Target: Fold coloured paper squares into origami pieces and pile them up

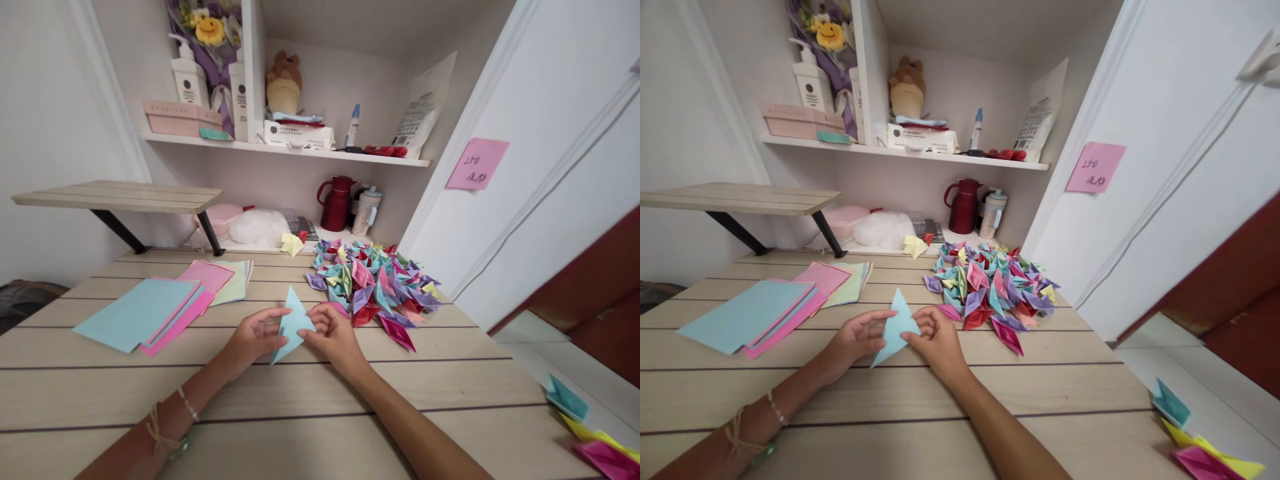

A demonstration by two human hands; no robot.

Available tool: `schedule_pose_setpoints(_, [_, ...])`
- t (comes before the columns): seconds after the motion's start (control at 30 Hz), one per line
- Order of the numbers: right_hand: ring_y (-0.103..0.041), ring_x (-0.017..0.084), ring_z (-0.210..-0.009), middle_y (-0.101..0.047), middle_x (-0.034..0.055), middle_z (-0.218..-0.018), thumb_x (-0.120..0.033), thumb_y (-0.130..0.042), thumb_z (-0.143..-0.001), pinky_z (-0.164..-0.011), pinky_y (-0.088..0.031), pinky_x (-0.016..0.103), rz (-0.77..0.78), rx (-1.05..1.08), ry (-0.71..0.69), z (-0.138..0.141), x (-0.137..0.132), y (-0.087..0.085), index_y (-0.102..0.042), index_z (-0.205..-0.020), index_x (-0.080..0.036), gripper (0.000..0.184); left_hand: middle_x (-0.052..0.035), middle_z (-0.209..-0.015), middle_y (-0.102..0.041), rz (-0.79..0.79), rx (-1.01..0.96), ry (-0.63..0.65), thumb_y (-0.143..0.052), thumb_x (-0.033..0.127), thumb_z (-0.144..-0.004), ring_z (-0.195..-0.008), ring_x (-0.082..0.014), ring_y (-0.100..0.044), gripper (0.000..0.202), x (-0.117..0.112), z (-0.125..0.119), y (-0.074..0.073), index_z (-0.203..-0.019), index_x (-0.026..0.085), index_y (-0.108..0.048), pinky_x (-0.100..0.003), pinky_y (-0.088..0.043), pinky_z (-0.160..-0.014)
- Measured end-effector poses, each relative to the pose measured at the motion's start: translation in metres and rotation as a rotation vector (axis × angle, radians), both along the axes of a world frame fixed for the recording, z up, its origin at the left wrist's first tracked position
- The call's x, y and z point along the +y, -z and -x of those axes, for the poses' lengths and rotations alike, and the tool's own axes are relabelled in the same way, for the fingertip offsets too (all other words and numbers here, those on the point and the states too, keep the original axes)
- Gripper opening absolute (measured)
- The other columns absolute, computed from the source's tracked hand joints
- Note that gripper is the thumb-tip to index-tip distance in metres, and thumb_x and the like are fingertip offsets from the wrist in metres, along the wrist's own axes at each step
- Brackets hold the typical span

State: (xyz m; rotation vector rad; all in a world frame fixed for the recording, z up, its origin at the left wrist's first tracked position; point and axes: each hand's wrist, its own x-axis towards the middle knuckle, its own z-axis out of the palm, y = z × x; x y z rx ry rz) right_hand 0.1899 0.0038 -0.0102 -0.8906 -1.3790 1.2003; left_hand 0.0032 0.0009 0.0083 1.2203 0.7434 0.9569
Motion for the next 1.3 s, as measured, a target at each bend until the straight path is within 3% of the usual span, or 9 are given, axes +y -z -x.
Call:
schedule_pose_setpoints(0.13, [-0.059,0.012,-0.053,-0.060,-0.0043,-0.062,-0.028,-0.074,-0.061,-0.051,-0.046,0.023,0.061,0.047,0.009,0.0009,0.0003,-0.0018,-0.050,-0.105,-0.020,0.051,-0.0098,-0.105,-0.062,-0.043,0.005,-0.060,-0.070,0.018,-0.065,-0.078,-0.0176,-0.064,0.049,0.0028,-0.0018,0.0028,-0.110,0.018,-0.051,-0.027,-0.048,-0.068])
schedule_pose_setpoints(0.3, [-0.060,0.015,-0.050,-0.060,-0.0009,-0.055,-0.040,-0.066,-0.068,-0.049,-0.048,0.027,0.099,-0.028,-0.073,0.0002,0.0003,-0.0015,-0.061,-0.088,-0.016,0.032,-0.0067,-0.098,-0.064,-0.028,0.004,-0.125,-0.069,0.019,-0.065,-0.069,-0.0152,-0.065,0.066,0.0060,-0.0006,0.0045,-0.122,0.023,-0.036,-0.025,-0.048,-0.062])
schedule_pose_setpoints(0.53, [-0.061,0.015,-0.050,-0.062,0.0001,-0.054,-0.045,-0.063,-0.070,-0.050,-0.049,0.029,0.048,-0.073,-0.094,-0.0005,0.0006,-0.0018,-0.065,-0.087,-0.017,0.033,-0.0047,-0.075,-0.069,0.056,0.116,-0.109,-0.067,0.030,-0.067,-0.061,-0.0146,-0.062,0.035,0.0057,-0.0022,0.0062,-0.096,0.015,-0.053,-0.021,-0.044,-0.052])
schedule_pose_setpoints(0.83, [-0.059,0.012,-0.047,-0.063,-0.0005,-0.053,-0.044,-0.062,-0.071,-0.047,-0.048,0.022,0.126,-0.016,-0.155,-0.0023,0.0040,0.0014,-0.063,-0.088,-0.014,0.035,-0.0024,-0.067,-0.067,0.076,0.130,-0.109,-0.066,0.031,-0.068,-0.058,-0.0134,-0.060,0.026,0.0033,-0.0033,0.0010,-0.085,0.014,-0.057,-0.022,-0.044,-0.053])
schedule_pose_setpoints(1.03, [-0.059,0.012,-0.046,-0.060,-0.0031,-0.052,-0.042,-0.059,-0.075,-0.047,-0.048,0.023,0.108,0.004,-0.133,-0.0021,0.0031,0.0018,-0.057,-0.106,-0.017,0.040,-0.0011,-0.064,-0.066,0.054,0.134,-0.098,-0.063,0.033,-0.071,-0.057,-0.0115,-0.058,0.020,0.0036,-0.0029,0.0036,-0.076,0.014,-0.061,-0.019,-0.042,-0.052])
schedule_pose_setpoints(1.17, [-0.059,0.013,-0.051,-0.061,-0.0009,-0.059,-0.042,-0.057,-0.076,-0.048,-0.049,0.024,0.067,-0.058,-0.119,-0.0021,0.0022,0.0012,-0.059,-0.106,-0.019,0.037,-0.0025,-0.068,-0.067,0.063,0.125,-0.105,-0.065,0.032,-0.070,-0.061,-0.0127,-0.060,0.021,0.0035,-0.0022,0.0031,-0.080,0.013,-0.061,-0.020,-0.044,-0.055])
schedule_pose_setpoints(1.3, [-0.060,0.013,-0.055,-0.064,0.0040,-0.083,-0.040,-0.061,-0.073,-0.051,-0.051,0.026,0.026,-0.091,-0.027,-0.0016,0.0022,0.0020,-0.061,-0.102,-0.019,0.036,-0.0059,-0.078,-0.069,0.080,0.092,-0.020,-0.068,0.029,-0.067,-0.066,-0.0155,-0.063,0.026,0.0023,-0.0031,0.0036,-0.087,0.014,-0.060,-0.024,-0.048,-0.058])
